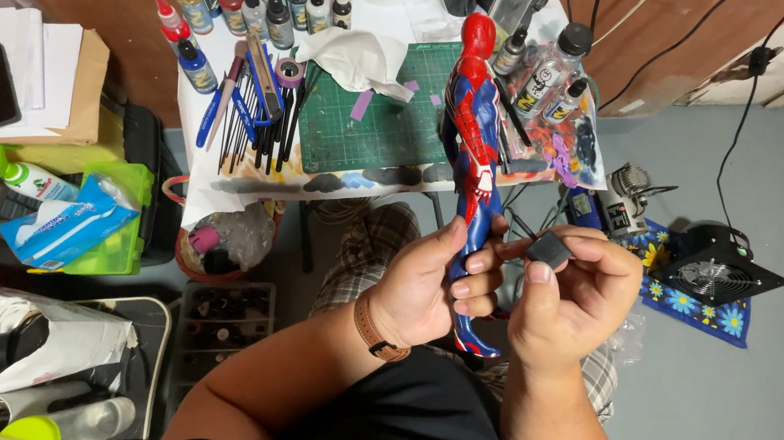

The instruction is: Cleaning and detailing a Spider-Man action figure at a workstation using an applicator and a cloth.

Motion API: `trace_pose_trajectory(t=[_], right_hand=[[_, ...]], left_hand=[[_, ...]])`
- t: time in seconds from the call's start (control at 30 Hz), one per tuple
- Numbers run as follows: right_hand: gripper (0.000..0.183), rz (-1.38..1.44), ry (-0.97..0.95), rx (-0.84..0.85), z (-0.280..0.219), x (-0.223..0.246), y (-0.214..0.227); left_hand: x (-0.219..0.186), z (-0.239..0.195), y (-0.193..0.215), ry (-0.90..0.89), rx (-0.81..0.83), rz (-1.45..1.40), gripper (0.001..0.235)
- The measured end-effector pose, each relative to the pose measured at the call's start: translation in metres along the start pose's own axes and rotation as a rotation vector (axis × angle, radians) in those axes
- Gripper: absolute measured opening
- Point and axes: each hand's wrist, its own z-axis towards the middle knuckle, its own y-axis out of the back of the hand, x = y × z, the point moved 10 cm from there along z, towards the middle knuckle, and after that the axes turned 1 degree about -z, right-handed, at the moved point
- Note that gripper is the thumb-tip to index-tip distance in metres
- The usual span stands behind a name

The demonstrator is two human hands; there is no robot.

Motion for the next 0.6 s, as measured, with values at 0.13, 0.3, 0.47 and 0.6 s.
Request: trace_pose_trajectory(t=[0.13, 0.3, 0.47, 0.6], right_hand=[[0.031, -0.001, -0.002, 0.010, 0.000, 0.000, -0.001], [0.031, -0.007, -0.002, 0.035, -0.001, 0.002, -0.002], [0.031, -0.023, 0.014, 0.044, -0.004, 0.000, -0.001], [0.031, -0.034, 0.023, 0.049, -0.007, -0.004, 0.002]], left_hand=[[0.001, 0.001, 0.004, 0.000, -0.008, 0.010, 0.041], [0.002, 0.001, 0.009, 0.020, -0.026, 0.006, 0.041], [0.001, 0.000, 0.013, 0.002, -0.033, 0.032, 0.041], [-0.002, 0.000, 0.013, -0.009, -0.025, 0.051, 0.041]])
